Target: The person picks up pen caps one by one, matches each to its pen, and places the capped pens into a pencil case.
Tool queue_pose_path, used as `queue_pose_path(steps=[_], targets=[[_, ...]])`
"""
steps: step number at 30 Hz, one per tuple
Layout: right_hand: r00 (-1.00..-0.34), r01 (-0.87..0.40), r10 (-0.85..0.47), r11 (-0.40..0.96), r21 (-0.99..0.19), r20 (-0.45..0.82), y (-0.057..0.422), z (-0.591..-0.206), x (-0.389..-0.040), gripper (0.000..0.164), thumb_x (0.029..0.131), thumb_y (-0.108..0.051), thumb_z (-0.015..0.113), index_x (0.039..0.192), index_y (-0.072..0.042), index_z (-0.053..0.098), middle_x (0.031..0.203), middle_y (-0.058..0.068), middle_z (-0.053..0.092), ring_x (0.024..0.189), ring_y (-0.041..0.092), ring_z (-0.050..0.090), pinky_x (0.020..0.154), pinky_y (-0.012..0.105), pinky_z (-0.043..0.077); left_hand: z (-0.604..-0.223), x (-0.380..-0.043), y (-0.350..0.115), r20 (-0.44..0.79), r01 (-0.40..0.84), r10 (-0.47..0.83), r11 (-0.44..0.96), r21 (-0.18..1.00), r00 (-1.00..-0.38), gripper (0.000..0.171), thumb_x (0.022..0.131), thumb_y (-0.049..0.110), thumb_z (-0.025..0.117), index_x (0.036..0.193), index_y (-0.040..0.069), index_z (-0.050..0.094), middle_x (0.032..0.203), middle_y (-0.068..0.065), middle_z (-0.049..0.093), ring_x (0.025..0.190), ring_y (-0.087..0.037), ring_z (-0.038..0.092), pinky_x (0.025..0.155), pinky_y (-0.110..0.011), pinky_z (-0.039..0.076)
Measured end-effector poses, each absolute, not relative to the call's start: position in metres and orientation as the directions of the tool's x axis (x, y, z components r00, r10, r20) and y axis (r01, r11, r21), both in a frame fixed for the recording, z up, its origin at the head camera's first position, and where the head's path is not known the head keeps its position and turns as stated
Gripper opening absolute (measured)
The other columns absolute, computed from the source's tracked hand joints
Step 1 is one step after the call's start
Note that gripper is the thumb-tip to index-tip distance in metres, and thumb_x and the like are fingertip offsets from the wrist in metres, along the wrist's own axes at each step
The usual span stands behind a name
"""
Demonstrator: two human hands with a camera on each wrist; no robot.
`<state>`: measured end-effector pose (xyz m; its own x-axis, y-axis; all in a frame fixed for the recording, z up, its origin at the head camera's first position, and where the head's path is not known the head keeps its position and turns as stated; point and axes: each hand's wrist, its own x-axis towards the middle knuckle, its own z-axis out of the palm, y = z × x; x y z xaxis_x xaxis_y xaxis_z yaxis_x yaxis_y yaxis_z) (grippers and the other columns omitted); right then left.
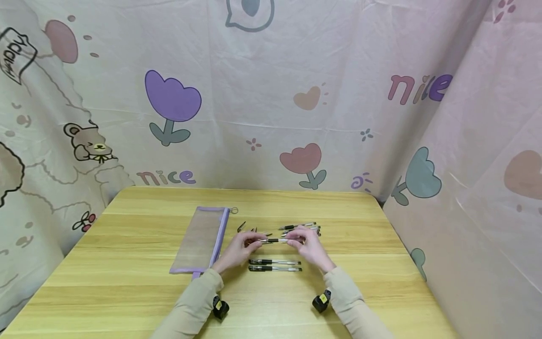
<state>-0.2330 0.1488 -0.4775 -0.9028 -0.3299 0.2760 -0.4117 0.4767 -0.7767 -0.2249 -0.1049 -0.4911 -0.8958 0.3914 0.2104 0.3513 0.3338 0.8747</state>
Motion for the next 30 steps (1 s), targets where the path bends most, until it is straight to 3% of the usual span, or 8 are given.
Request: queue_pose_path(steps=[8, 17, 24, 30], targets=[[-0.906, -0.407, -0.318, 0.477, -0.779, 0.279, 0.1444, -0.4796, -0.2310, 0.015, 0.086, 0.002, 0.072, 0.100, 0.000, 0.075, 0.093, 0.008, 0.069, 0.084, 0.013, 0.062, 0.076, 0.017, 0.054, -0.4910, -0.2226, -0.1028, 0.199, 0.330, 0.371, 0.331, 0.884, -0.907, 0.023, 0.095, 0.002, 0.063, 0.117, 0.003, 0.071, 0.110, -0.018, 0.071, 0.082, -0.022, 0.061, 0.069, -0.018, 0.049], [-0.915, -0.375, -0.318, 0.443, -0.814, 0.248, 0.1466, -0.4775, -0.2296, 0.015, 0.086, 0.003, 0.072, 0.100, 0.001, 0.075, 0.095, 0.011, 0.069, 0.083, 0.011, 0.062, 0.076, 0.017, 0.055, -0.4881, -0.2202, -0.1005, 0.217, 0.345, 0.371, 0.323, 0.881, -0.903, 0.022, 0.096, 0.002, 0.062, 0.116, 0.004, 0.072, 0.113, -0.017, 0.070, 0.084, -0.012, 0.059, 0.071, -0.019, 0.051], [-0.903, -0.392, -0.357, 0.448, -0.804, 0.241, 0.1515, -0.4767, -0.2312, 0.018, 0.086, 0.002, 0.072, 0.104, 0.000, 0.075, 0.102, 0.012, 0.072, 0.086, 0.012, 0.065, 0.076, 0.018, 0.054, -0.4868, -0.2228, -0.1056, 0.189, 0.337, 0.399, 0.343, 0.877, -0.897, 0.026, 0.099, 0.005, 0.059, 0.123, 0.000, 0.068, 0.115, -0.017, 0.069, 0.091, -0.028, 0.063, 0.075, -0.020, 0.050], [-0.910, -0.367, -0.361, 0.469, -0.804, 0.204, 0.1531, -0.4752, -0.2343, 0.019, 0.088, -0.001, 0.071, 0.106, -0.004, 0.075, 0.107, 0.013, 0.073, 0.088, 0.013, 0.063, 0.077, 0.019, 0.052, -0.4852, -0.2237, -0.1090, 0.181, 0.343, 0.413, 0.360, 0.868, -0.892, 0.028, 0.099, 0.004, 0.057, 0.125, 0.005, 0.068, 0.120, -0.017, 0.069, 0.098, -0.029, 0.062, 0.080, -0.023, 0.050]])
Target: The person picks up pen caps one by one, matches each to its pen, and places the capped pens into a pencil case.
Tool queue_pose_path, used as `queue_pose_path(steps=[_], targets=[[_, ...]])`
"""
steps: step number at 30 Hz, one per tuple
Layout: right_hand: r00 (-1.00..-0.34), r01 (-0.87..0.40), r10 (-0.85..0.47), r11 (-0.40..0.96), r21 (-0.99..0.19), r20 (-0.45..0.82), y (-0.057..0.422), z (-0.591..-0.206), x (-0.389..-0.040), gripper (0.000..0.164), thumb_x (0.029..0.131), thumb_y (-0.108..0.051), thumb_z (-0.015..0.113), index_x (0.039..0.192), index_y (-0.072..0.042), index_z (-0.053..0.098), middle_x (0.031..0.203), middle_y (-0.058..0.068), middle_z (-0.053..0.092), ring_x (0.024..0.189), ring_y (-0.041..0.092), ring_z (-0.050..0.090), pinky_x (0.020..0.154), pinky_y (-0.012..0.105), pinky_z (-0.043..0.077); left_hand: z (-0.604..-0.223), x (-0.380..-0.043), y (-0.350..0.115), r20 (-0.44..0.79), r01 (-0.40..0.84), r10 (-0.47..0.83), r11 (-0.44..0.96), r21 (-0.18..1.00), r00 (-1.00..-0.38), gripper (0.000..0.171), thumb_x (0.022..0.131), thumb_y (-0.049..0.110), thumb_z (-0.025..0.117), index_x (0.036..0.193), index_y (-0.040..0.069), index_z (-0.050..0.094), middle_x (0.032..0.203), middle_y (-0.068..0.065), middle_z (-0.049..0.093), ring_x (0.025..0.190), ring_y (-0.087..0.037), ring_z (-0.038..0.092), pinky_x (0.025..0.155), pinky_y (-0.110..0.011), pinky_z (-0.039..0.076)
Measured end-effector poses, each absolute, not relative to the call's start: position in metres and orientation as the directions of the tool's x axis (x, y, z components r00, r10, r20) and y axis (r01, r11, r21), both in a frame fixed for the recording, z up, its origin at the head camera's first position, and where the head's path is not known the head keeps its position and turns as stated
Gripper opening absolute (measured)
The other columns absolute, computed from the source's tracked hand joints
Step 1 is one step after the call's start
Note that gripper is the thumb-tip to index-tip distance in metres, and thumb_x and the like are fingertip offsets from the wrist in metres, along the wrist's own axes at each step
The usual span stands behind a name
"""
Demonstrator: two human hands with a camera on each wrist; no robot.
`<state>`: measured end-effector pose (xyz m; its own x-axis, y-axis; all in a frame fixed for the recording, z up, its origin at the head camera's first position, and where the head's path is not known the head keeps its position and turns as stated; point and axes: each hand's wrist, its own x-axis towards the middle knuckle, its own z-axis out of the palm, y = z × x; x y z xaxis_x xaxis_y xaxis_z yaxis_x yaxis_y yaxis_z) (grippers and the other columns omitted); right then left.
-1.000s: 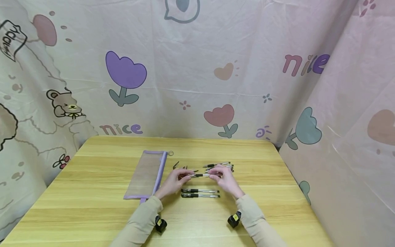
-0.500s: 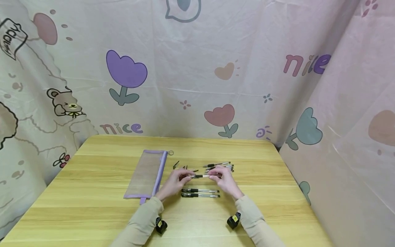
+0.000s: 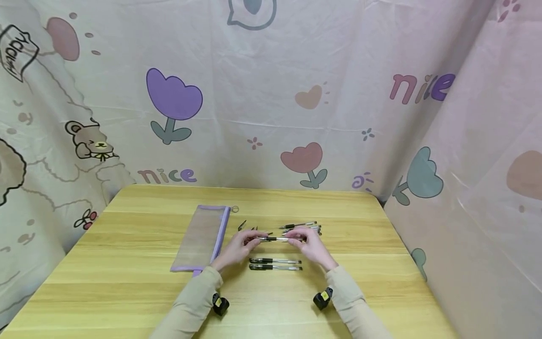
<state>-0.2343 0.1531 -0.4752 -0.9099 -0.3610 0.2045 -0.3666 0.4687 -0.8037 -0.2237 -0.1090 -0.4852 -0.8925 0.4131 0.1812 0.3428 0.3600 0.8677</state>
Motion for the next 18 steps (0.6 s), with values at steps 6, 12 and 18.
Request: queue_pose_path(steps=[6, 12, 18], targets=[[-0.922, -0.335, -0.342, 0.466, -0.819, 0.182, 0.169, -0.483, -0.238, 0.016, 0.089, 0.000, 0.070, 0.105, 0.001, 0.074, 0.104, 0.017, 0.074, 0.085, 0.012, 0.064, 0.074, 0.018, 0.052, -0.488, -0.223, -0.115, 0.153, 0.312, 0.382, 0.400, 0.862, -0.912, 0.028, 0.098, 0.000, 0.057, 0.124, 0.004, 0.068, 0.124, -0.016, 0.068, 0.115, -0.033, 0.062, 0.100, -0.043, 0.052], [-0.929, -0.308, -0.339, 0.493, -0.814, 0.146, 0.181, -0.490, -0.239, 0.014, 0.088, 0.000, 0.071, 0.101, -0.001, 0.075, 0.105, 0.016, 0.073, 0.086, 0.010, 0.064, 0.075, 0.018, 0.054, -0.492, -0.224, -0.116, 0.154, 0.304, 0.343, 0.442, 0.844, -0.927, 0.022, 0.096, 0.004, 0.063, 0.115, 0.004, 0.072, 0.117, -0.015, 0.072, 0.107, -0.029, 0.065, 0.094, -0.036, 0.054], [-0.927, -0.317, -0.353, 0.551, -0.772, 0.129, 0.185, -0.495, -0.238, 0.011, 0.087, 0.000, 0.072, 0.096, -0.003, 0.075, 0.097, 0.012, 0.074, 0.082, 0.008, 0.063, 0.074, 0.019, 0.054, -0.499, -0.224, -0.113, 0.162, 0.298, 0.288, 0.531, 0.793, -0.944, 0.013, 0.090, 0.008, 0.072, 0.102, 0.007, 0.076, 0.098, -0.008, 0.074, 0.085, -0.013, 0.064, 0.075, -0.021, 0.052]])
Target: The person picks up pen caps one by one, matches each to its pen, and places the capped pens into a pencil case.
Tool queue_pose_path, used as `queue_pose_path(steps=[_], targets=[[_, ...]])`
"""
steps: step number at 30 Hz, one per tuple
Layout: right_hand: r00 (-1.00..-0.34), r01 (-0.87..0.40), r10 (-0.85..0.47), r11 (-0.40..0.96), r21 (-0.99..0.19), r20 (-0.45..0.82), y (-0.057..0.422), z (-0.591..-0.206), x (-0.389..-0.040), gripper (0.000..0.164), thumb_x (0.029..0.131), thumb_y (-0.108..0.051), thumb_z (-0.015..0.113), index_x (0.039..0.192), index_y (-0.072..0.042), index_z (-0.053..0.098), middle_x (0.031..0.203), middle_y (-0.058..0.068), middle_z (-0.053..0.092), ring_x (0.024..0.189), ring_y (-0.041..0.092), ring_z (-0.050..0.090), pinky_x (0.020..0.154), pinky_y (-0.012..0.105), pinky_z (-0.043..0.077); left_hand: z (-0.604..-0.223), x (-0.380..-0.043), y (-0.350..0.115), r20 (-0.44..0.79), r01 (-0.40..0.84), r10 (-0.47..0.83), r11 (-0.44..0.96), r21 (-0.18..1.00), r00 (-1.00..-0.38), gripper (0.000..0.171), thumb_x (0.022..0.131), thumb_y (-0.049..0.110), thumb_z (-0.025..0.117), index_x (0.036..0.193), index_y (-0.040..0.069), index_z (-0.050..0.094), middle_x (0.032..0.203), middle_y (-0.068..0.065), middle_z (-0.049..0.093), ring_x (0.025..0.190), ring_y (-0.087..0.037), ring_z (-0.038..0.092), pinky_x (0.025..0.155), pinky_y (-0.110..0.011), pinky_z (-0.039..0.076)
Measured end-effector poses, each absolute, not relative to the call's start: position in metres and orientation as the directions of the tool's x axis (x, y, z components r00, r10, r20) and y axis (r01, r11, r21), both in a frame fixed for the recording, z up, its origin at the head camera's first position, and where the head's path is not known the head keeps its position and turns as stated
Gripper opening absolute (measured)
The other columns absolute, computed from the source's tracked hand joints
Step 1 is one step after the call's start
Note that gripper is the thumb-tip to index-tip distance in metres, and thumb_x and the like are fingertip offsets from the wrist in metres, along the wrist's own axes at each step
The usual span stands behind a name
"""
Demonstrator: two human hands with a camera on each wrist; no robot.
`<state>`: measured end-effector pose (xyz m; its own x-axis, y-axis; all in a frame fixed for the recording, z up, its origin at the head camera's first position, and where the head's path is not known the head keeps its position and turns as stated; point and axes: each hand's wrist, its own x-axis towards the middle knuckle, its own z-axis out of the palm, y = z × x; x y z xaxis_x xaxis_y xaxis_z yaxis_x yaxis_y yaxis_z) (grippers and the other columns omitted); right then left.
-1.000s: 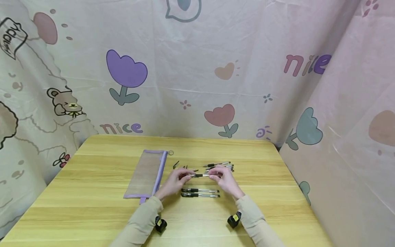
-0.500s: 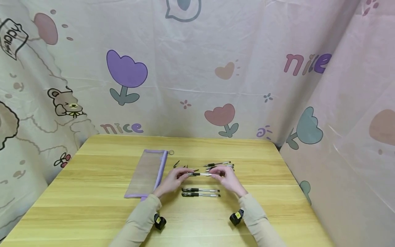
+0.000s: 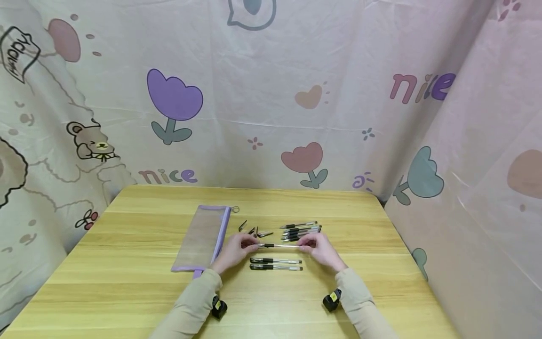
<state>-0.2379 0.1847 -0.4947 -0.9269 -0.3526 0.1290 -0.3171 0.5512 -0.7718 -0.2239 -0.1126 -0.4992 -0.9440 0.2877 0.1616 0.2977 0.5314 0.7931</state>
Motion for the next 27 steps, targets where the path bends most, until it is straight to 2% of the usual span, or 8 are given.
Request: queue_pose_path(steps=[7, 10, 18, 27], targets=[[-0.898, -0.364, -0.427, 0.585, -0.725, 0.106, 0.1871, -0.4987, -0.2386, 0.011, 0.084, -0.001, 0.074, 0.095, -0.003, 0.075, 0.090, 0.009, 0.072, 0.080, 0.007, 0.060, 0.073, 0.020, 0.053, -0.5012, -0.2216, -0.1106, 0.145, 0.295, 0.290, 0.581, 0.759, -0.946, 0.009, 0.087, 0.006, 0.075, 0.095, 0.009, 0.077, 0.090, -0.003, 0.072, 0.083, -0.012, 0.060, 0.076, -0.026, 0.050], [-0.895, -0.354, -0.437, 0.577, -0.737, 0.087, 0.1872, -0.4987, -0.2390, 0.012, 0.084, -0.001, 0.075, 0.095, -0.002, 0.075, 0.090, 0.009, 0.072, 0.078, 0.007, 0.060, 0.071, 0.020, 0.053, -0.5011, -0.2209, -0.1108, 0.143, 0.291, 0.286, 0.580, 0.761, -0.947, 0.008, 0.085, 0.006, 0.076, 0.093, 0.008, 0.077, 0.089, -0.003, 0.073, 0.082, -0.011, 0.059, 0.075, -0.025, 0.049], [-0.906, -0.318, -0.419, 0.590, -0.742, 0.056, 0.1866, -0.4989, -0.2367, 0.012, 0.082, 0.000, 0.076, 0.093, -0.003, 0.076, 0.089, 0.009, 0.074, 0.076, 0.009, 0.059, 0.069, 0.020, 0.052, -0.5018, -0.2186, -0.1099, 0.128, 0.273, 0.287, 0.550, 0.789, -0.949, 0.007, 0.083, 0.001, 0.078, 0.090, 0.003, 0.077, 0.080, -0.006, 0.072, 0.069, -0.007, 0.056, 0.062, -0.019, 0.046], [-0.894, -0.358, -0.441, 0.595, -0.720, 0.080, 0.1854, -0.5004, -0.2374, 0.011, 0.081, 0.001, 0.077, 0.092, -0.002, 0.076, 0.089, 0.012, 0.075, 0.073, 0.006, 0.058, 0.066, 0.019, 0.050, -0.5011, -0.2182, -0.1097, 0.111, 0.259, 0.286, 0.555, 0.790, -0.952, 0.006, 0.082, 0.000, 0.077, 0.088, 0.002, 0.077, 0.080, -0.006, 0.073, 0.070, -0.010, 0.058, 0.062, -0.019, 0.047]])
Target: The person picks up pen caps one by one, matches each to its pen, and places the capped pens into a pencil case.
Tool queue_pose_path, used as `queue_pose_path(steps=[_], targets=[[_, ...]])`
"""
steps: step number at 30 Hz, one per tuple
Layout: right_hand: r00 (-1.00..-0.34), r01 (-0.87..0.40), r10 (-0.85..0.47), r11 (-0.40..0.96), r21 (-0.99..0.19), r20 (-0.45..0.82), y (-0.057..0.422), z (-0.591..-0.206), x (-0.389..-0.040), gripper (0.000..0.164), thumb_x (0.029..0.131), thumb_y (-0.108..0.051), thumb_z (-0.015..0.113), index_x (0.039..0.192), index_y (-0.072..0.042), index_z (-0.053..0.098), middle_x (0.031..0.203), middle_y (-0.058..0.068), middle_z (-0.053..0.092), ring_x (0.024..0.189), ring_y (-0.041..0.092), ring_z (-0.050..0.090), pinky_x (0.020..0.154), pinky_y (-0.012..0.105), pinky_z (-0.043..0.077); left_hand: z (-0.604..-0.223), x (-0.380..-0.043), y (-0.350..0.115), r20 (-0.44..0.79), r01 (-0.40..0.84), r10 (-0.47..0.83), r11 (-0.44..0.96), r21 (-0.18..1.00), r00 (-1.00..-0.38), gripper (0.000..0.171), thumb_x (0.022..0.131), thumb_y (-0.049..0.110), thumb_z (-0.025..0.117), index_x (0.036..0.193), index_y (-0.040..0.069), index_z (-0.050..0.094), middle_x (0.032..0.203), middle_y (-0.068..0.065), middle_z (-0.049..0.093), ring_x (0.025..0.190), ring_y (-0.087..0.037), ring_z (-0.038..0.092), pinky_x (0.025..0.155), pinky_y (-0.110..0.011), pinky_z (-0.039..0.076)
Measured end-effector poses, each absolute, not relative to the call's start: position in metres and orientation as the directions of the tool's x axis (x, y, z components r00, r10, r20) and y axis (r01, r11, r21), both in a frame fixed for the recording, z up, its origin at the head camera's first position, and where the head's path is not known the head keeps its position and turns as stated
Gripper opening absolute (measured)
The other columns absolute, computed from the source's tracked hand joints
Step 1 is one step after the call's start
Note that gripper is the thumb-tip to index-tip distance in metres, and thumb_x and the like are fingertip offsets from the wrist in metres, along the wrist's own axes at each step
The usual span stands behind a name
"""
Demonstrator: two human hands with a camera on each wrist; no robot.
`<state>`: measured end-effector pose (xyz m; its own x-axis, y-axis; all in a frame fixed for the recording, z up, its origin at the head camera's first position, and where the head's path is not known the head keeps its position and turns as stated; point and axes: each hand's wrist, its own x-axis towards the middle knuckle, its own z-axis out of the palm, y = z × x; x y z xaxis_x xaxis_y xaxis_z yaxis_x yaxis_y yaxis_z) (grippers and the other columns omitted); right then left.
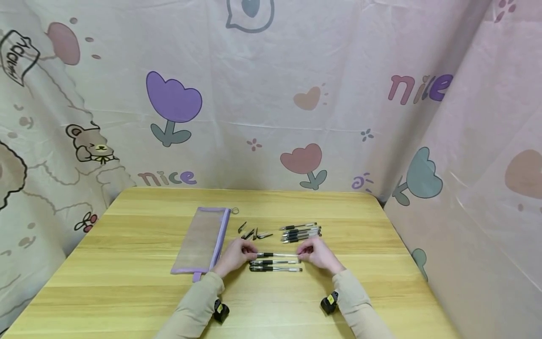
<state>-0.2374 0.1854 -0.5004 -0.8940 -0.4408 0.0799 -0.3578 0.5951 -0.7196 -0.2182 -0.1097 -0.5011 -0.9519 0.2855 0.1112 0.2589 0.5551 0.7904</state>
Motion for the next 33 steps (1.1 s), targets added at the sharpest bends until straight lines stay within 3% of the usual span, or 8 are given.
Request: queue_pose_path(steps=[33], targets=[[-0.889, -0.378, -0.446, 0.591, -0.713, 0.102, 0.1846, -0.5016, -0.2353, 0.011, 0.080, 0.003, 0.077, 0.091, 0.000, 0.076, 0.088, 0.014, 0.075, 0.072, 0.004, 0.057, 0.064, 0.018, 0.049, -0.5007, -0.2160, -0.1121, 0.120, 0.282, 0.312, 0.547, 0.788, -0.942, 0.008, 0.084, -0.004, 0.074, 0.092, -0.001, 0.075, 0.083, -0.008, 0.073, 0.071, -0.010, 0.058, 0.063, -0.019, 0.048]])
